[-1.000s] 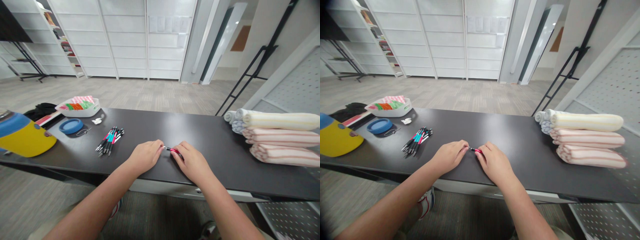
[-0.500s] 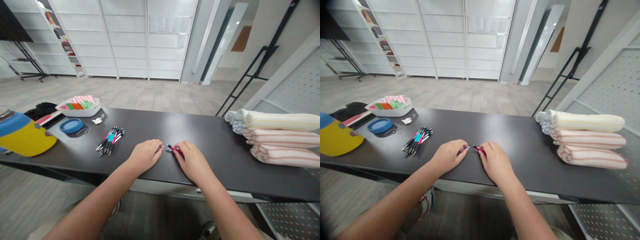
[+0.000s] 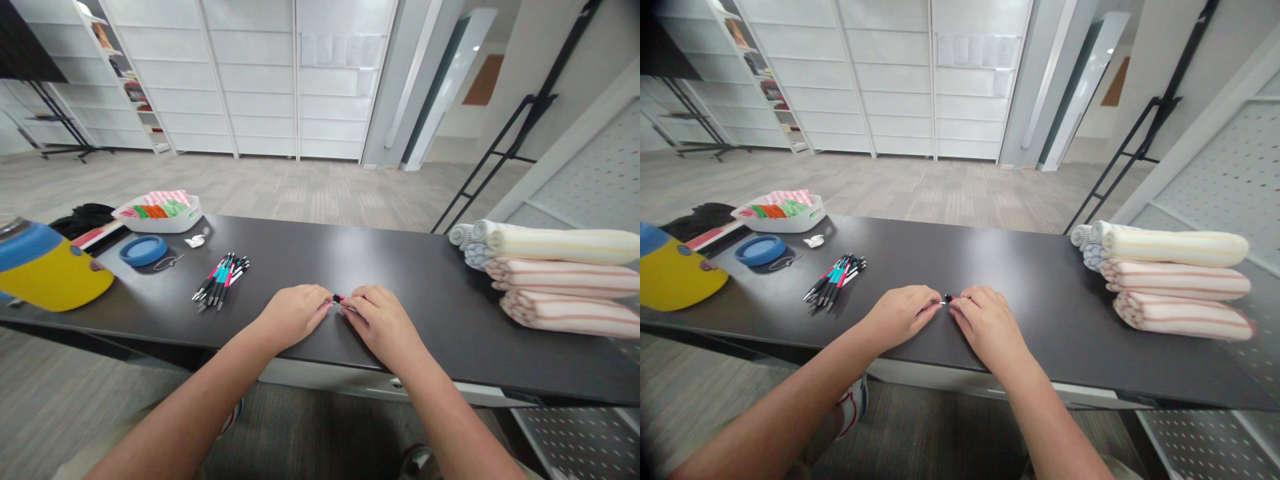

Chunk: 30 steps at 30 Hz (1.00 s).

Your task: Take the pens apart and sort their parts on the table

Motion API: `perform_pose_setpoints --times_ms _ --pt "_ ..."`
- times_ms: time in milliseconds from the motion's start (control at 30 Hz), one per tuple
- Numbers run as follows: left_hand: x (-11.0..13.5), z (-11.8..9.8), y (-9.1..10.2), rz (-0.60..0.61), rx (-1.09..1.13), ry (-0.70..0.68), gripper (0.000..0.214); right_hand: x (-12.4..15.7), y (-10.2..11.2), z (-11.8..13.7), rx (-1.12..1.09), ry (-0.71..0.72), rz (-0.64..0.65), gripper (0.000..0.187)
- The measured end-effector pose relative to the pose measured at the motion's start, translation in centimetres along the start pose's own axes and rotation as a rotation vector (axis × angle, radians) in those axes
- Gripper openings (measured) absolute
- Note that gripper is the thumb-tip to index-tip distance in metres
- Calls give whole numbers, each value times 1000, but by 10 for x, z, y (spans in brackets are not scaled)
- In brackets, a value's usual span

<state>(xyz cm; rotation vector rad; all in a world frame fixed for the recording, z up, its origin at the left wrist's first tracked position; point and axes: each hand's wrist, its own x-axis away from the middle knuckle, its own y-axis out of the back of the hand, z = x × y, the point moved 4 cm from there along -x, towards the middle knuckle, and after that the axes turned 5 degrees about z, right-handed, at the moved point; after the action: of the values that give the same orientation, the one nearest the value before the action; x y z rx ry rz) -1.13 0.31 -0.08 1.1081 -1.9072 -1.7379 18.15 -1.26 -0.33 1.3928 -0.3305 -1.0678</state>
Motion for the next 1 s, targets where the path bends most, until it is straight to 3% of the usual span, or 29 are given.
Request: perform_pose_setpoints --times_ms 367,533,733,1000 --pt "2 -6 -2 51 22 -71 27 0 -3 2 -33 77 21 14" --pt "2 -7 -3 38 147 -82 21 0 -2 5 -16 107 15 11" --pt "-4 -3 0 96 436 18 14 1 0 7 -57 92 -23 13" --pt "-5 1 -4 286 867 236 16 7 8 12 -161 222 -38 17"
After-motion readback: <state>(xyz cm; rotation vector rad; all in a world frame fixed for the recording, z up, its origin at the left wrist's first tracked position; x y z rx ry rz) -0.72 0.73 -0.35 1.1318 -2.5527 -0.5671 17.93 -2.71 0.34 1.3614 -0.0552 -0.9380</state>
